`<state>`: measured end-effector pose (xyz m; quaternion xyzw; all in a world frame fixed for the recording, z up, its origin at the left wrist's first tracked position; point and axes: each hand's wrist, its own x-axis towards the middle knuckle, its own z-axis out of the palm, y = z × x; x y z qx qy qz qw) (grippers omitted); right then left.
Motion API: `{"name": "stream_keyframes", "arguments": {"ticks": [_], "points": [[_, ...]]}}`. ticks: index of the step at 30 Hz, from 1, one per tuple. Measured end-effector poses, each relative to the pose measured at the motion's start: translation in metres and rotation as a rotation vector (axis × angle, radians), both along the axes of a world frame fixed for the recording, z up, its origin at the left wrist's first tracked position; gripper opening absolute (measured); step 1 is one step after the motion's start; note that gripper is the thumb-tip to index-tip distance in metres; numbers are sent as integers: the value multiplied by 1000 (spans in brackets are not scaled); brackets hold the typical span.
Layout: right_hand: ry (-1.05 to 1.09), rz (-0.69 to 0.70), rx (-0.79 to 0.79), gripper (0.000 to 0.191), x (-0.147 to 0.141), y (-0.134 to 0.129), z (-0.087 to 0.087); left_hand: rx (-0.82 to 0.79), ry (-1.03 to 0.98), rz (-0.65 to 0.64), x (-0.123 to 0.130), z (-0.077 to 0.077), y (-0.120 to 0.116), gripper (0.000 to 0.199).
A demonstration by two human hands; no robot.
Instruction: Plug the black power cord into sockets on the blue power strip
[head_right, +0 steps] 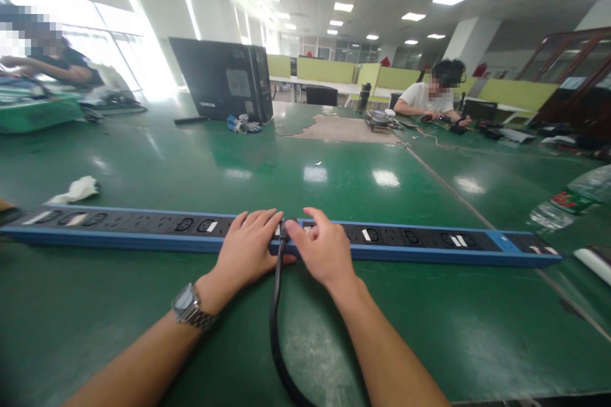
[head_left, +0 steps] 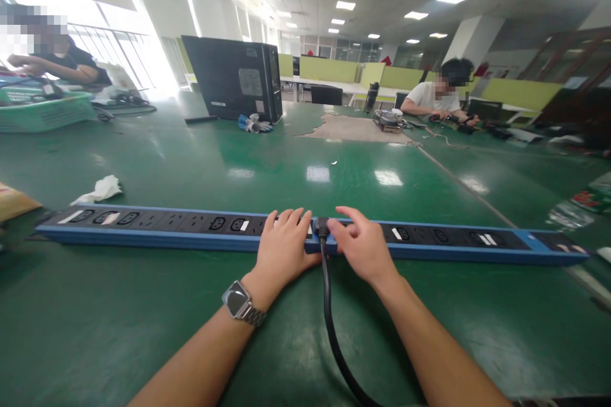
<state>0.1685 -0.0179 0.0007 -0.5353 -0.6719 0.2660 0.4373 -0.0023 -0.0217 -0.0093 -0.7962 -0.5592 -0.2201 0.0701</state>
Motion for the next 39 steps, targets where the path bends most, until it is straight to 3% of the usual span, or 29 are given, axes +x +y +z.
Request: {"name": "stream_keyframes", "arguments": {"ticks": [2, 5, 7, 10, 13, 18, 23, 30, 32, 35, 39], "points": [[88, 109, -116, 60, -16, -6, 0, 6, 56, 13, 1, -2, 0, 58], [360, 167, -257, 61, -30, -12, 8, 22, 90, 20, 2, -3, 0, 58], [576, 167, -245, 58, -25, -16, 23, 9, 102, 21, 3, -3, 0, 65], [752, 105, -100, 57, 5, -23, 50, -11, 111, 18, 3, -2, 0, 78], [716, -41, -142, 48, 47, -24, 57, -14, 103, 20, 3, -1, 0, 79], [689, -78, -382, 44, 89, -12, 22, -22, 83, 18, 3, -2, 2, 76], [695, -25, -418, 41, 89, -5, 8, -13, 69, 5, 3, -2, 2, 76], [571, -128, -334, 46, 78, -15, 1, -7, 70, 6, 2, -2, 2, 79], [542, -137, -306, 42, 76, -17, 4, -6, 72, 6, 2, -2, 2, 79], [590, -172, -232, 35, 84, -20, 23, -7, 72, 12, 3, -2, 2, 77], [533, -288, -102, 39, 133, -21, 52, -17, 65, 6, 3, 0, 1, 75]]}}
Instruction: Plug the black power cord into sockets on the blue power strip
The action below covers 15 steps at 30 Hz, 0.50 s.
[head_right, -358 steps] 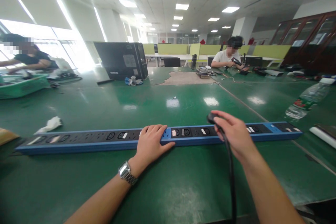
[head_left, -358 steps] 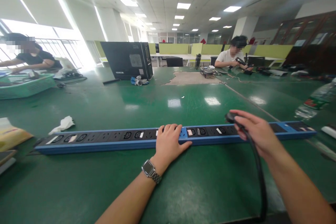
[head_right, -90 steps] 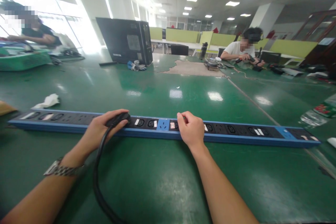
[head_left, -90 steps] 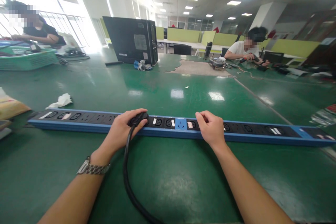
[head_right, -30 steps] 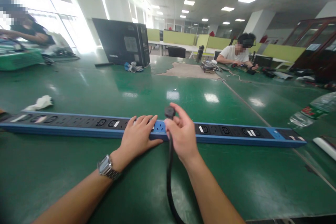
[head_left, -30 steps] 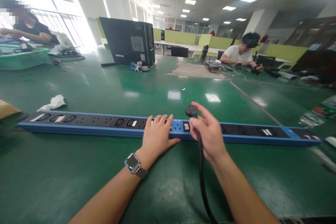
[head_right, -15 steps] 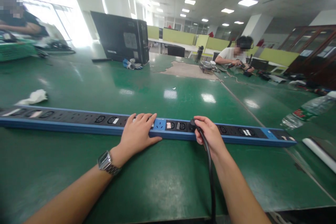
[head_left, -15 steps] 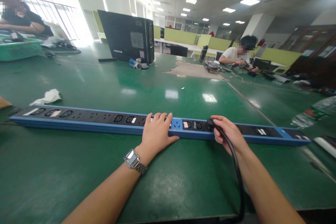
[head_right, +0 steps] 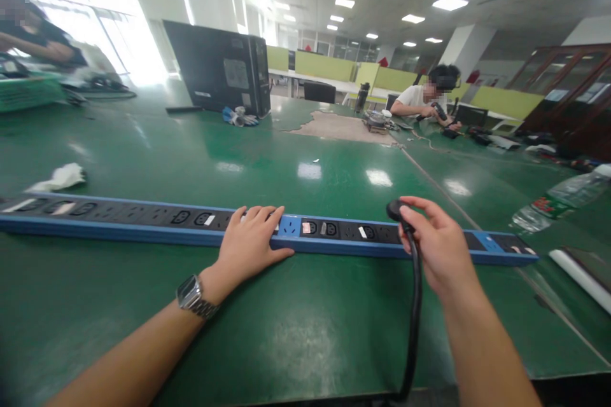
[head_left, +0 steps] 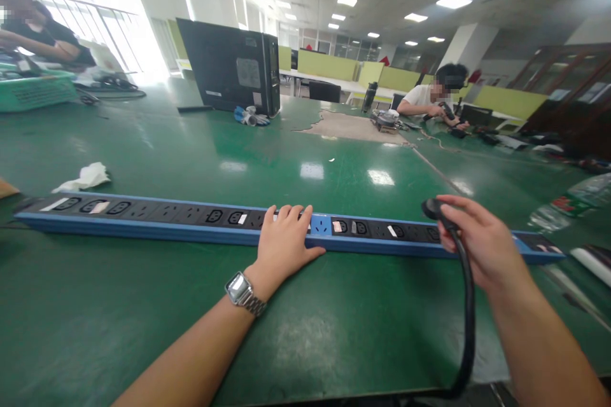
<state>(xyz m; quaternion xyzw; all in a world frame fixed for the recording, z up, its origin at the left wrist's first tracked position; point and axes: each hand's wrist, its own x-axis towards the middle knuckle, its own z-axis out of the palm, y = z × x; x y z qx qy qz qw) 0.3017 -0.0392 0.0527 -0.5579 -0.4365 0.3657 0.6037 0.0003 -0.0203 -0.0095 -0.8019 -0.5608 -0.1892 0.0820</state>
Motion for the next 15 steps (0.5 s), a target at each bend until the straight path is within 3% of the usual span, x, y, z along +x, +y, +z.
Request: {"name": "stream_keyframes", "arguments": {"ticks": [3, 8, 11, 15], "points": [[-101, -23, -110, 43, 54, 2, 0, -7, -2, 10, 0, 0, 0, 75], [-19, 97, -276, 51, 120, 5, -29, 2, 3, 20, 1, -2, 1, 76], [-18, 106, -282, 53, 132, 6, -40, 10, 6, 19, 1, -2, 1, 76], [-45, 116, -278, 55, 127, 6, -43, 3, 15, 20, 0, -1, 1, 75]]}}
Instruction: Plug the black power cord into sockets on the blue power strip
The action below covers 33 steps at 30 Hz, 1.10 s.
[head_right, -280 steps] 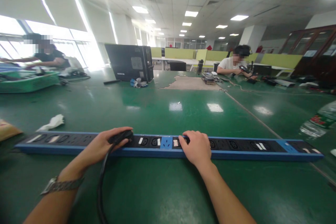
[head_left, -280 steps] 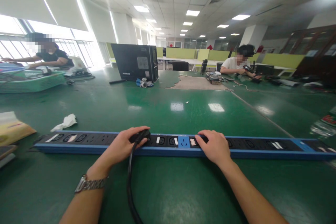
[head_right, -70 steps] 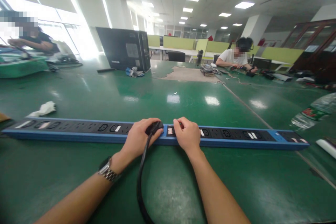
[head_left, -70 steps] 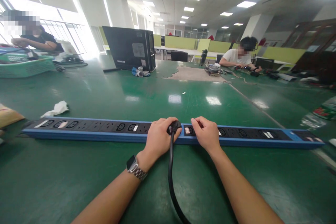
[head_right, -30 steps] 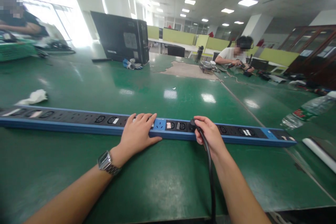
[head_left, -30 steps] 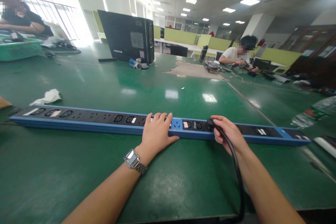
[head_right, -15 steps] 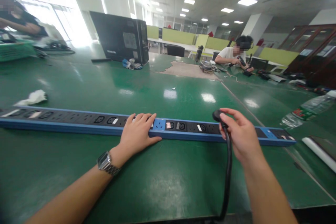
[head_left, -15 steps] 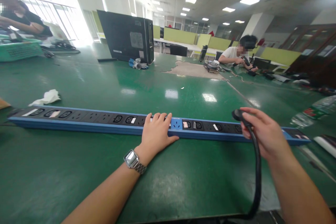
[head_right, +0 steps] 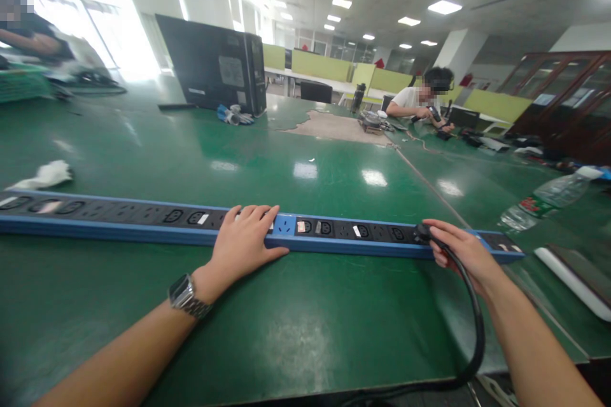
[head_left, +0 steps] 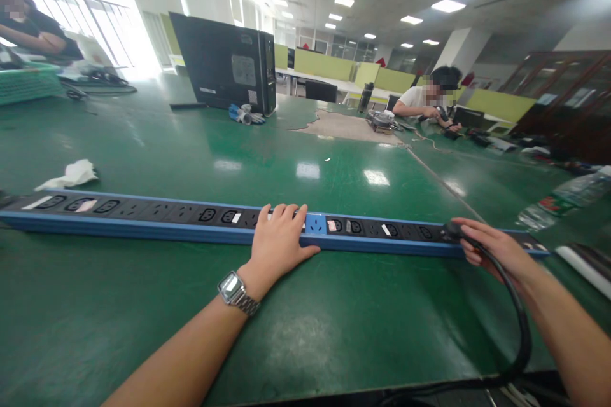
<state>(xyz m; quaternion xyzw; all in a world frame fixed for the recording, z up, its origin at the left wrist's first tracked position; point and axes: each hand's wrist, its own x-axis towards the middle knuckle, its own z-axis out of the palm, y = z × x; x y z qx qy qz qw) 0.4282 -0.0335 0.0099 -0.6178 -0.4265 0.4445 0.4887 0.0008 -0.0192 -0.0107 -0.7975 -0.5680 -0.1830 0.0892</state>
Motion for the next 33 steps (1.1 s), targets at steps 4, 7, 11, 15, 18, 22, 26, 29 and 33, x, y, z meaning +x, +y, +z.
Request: {"name": "stream_keyframes", "arguments": {"ticks": [4, 7, 11, 15, 18, 22, 26, 29, 33], "points": [[-126, -55, -17, 56, -8, -1, 2, 11, -8, -7, 0, -1, 0, 76], [-233, -64, -2, 55, -11, 1, 6, 16, -18, -13, 0, -2, 1, 75], [-196, -231, 165, 45, -37, 5, 15, 15, -34, -28, 0, -1, 0, 80], [-158, -58, 166, 44, -118, 5, 22, 22, -110, -63, 0, 1, -2, 91], [-173, 322, 118, 48, -193, 7, 23, 45, -229, -102, -1, 3, -2, 87], [-222, 544, 289, 42, -259, 14, 14, 72, -375, -177, -6, 2, -1, 47], [-232, 524, 507, 35, -271, 16, -5, 83, -407, -202, -9, -1, 0, 37], [-292, 404, 624, 30, -263, 12, -14, 82, -417, -217, -9, -3, 0, 37], [-393, 125, 666, 26, -248, 13, -15, 95, -451, -172, -7, -3, -1, 36]]}}
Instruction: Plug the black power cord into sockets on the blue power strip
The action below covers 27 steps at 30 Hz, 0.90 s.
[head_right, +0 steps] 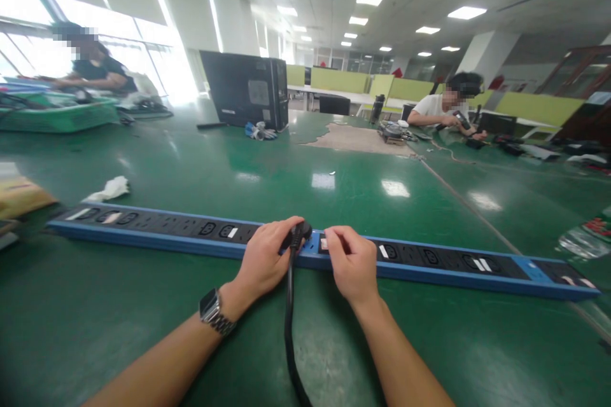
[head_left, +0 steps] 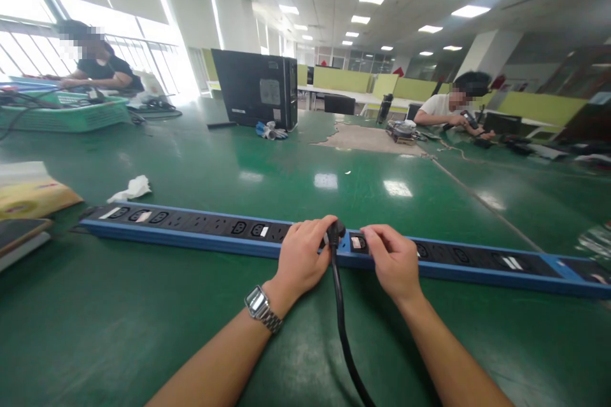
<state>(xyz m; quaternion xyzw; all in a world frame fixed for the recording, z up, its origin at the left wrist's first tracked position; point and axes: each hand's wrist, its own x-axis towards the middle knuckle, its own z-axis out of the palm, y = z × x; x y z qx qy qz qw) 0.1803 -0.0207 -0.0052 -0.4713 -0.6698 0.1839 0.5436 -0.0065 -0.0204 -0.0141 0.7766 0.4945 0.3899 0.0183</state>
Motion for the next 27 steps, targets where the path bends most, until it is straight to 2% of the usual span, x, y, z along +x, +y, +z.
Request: {"name": "stream_keyframes", "arguments": {"ticks": [3, 5, 10, 15, 23, 27], "points": [[18, -122, -28, 30, 6, 7, -2, 5, -20, 41, 1, 0, -2, 35], [-11, -146, -46, 31, 7, 11, -4, -1, -57, 71, 3, 1, -2, 34], [-44, -119, -66, 31, 6, 13, -6, -9, -290, 221, 5, 3, -3, 34], [-52, -98, -82, 31, 6, 13, -4, 76, -439, 293, 1, 9, -2, 32], [-67, -86, -91, 32, 6, 14, -5, 219, -646, 455, -28, 15, 12, 31], [-81, -98, -101, 32, 6, 15, -5, 221, -559, 525, -51, 27, 13, 31]]}}
